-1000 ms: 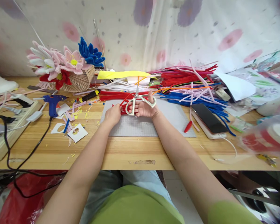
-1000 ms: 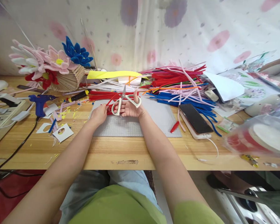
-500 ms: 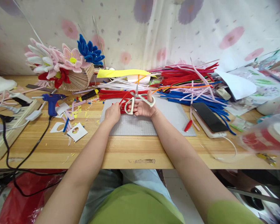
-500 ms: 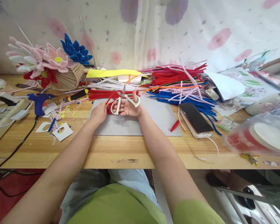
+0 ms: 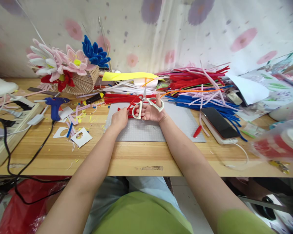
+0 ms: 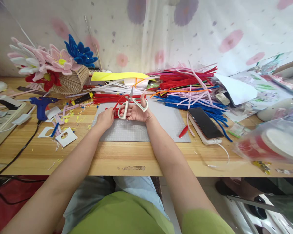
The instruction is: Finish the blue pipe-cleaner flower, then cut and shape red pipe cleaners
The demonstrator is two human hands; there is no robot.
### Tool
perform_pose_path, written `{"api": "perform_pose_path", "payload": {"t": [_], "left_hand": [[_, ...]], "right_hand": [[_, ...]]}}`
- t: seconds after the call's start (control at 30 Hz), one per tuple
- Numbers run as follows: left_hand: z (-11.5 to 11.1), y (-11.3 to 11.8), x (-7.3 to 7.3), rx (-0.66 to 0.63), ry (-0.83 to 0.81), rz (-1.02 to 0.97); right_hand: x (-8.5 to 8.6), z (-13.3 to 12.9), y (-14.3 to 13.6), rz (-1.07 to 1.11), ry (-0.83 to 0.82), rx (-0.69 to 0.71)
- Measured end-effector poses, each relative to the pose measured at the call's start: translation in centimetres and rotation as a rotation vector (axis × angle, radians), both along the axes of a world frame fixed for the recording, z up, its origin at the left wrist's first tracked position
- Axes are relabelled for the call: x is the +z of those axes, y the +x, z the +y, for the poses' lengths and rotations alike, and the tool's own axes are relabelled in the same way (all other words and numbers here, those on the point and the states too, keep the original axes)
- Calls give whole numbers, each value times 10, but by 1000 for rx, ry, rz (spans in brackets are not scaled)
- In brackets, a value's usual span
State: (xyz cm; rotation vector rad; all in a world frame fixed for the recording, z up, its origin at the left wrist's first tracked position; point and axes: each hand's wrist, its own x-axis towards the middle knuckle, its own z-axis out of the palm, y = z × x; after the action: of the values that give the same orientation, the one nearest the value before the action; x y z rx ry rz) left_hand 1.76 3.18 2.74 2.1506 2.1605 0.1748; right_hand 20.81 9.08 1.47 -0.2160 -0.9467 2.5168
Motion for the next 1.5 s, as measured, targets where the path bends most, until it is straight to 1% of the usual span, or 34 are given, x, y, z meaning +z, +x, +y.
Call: {"api": "perform_pose_path", "payload": {"t": [0.3, 0.47, 0.57, 0.83, 1.03, 1.2, 1.27, 1.3, 1.4, 1.43, 1.5], "left_hand": [[-1, 2, 3, -6, -38, -5], [-2, 4, 4, -6, -60, -10], [-2, 5, 5, -28, -49, -22], [0, 6, 5, -64, -16, -34], [-2, 4, 7, -50, -22, -24], [-1, 2, 5, -55, -15, -27], [0, 0, 4, -44, -14, -26], [0, -2, 4, -32, -21, -23], [2, -9, 3, 17, -17, -19], [2, -12, 3, 29, 5, -26], [3, -16, 3, 22, 67, -48]], "right_hand": [[0, 1, 1, -1, -7, -26], [-2, 4, 2, 10, -3, -110], [-2, 6, 3, -1, -4, -161], [4, 1, 0, -47, -18, -296], [6, -3, -4, -30, 7, -284], [2, 2, -3, -42, 47, -233], [-1, 7, 0, -27, 53, -231], [-2, 10, 4, 3, 51, -250], [-1, 16, 20, 126, 40, -373], [1, 17, 26, 136, 38, -403], [6, 15, 38, 88, 32, -428]]}}
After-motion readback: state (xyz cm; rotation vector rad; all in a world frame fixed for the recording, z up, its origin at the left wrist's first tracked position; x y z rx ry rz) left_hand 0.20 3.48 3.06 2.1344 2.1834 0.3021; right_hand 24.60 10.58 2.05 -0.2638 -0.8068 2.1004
